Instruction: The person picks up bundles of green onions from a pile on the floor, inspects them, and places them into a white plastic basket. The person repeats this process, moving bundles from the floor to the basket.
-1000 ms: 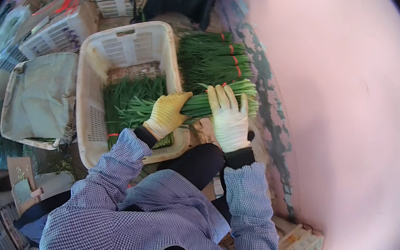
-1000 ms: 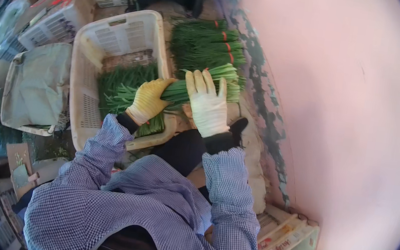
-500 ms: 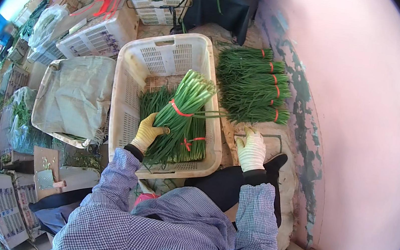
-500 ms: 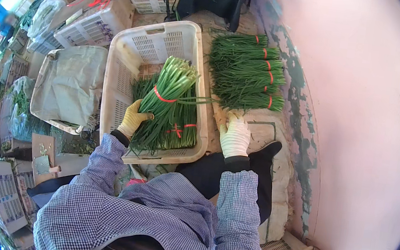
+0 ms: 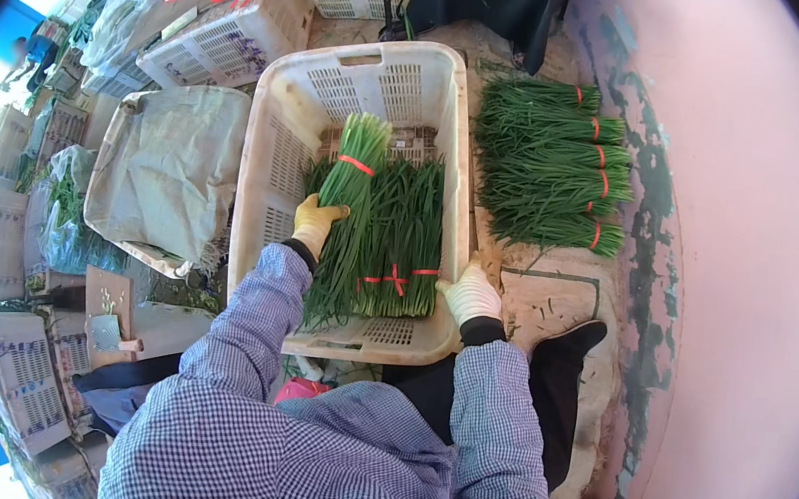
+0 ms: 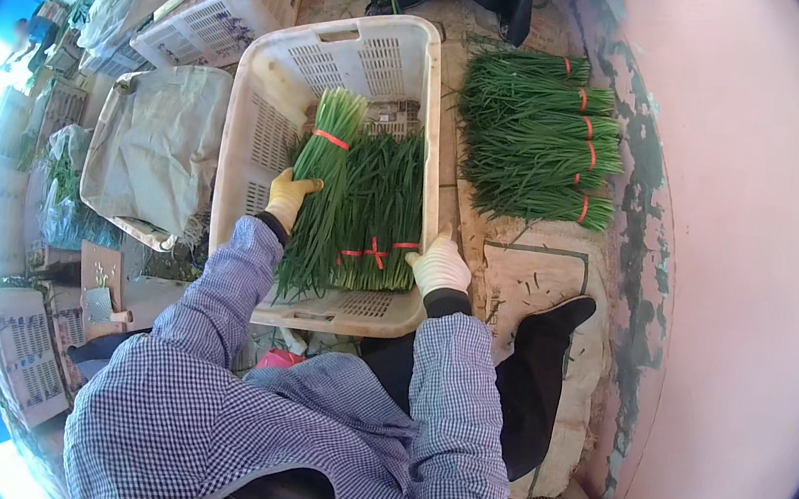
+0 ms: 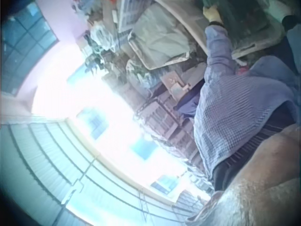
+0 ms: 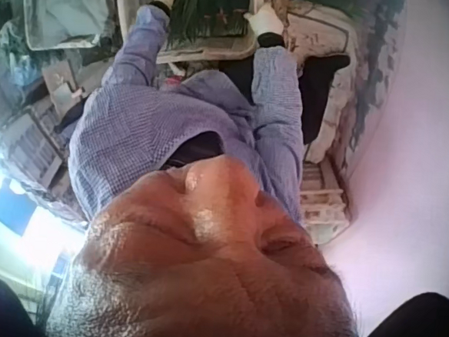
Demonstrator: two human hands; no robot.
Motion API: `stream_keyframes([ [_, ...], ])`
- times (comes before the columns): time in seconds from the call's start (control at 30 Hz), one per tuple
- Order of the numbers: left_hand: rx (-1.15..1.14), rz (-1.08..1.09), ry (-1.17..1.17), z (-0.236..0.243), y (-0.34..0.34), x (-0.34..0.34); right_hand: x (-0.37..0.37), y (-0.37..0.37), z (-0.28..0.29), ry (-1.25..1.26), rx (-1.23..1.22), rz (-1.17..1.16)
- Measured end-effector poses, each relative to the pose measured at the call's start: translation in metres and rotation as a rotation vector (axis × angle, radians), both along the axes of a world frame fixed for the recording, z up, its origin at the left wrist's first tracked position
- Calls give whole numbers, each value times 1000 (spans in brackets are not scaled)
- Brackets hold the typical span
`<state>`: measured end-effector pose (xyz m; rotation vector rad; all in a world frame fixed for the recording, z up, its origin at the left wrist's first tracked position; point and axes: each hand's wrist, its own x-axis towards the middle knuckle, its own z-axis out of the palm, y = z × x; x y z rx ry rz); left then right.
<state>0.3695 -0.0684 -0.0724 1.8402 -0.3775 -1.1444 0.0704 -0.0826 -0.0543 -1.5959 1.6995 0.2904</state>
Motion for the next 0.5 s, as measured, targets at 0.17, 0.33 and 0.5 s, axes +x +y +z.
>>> stream_keyframes([
  [0.17,4,4,17,-56,-30,11,5,8,-4,-4,-57,-13],
  [0.33,43,-42,-124,-94,-87,-35,0,7,-15,-14,-74,-13],
  [0.5,144,-28,-180,-141,-134,-57,0,9,-21,-26,-4,-22],
])
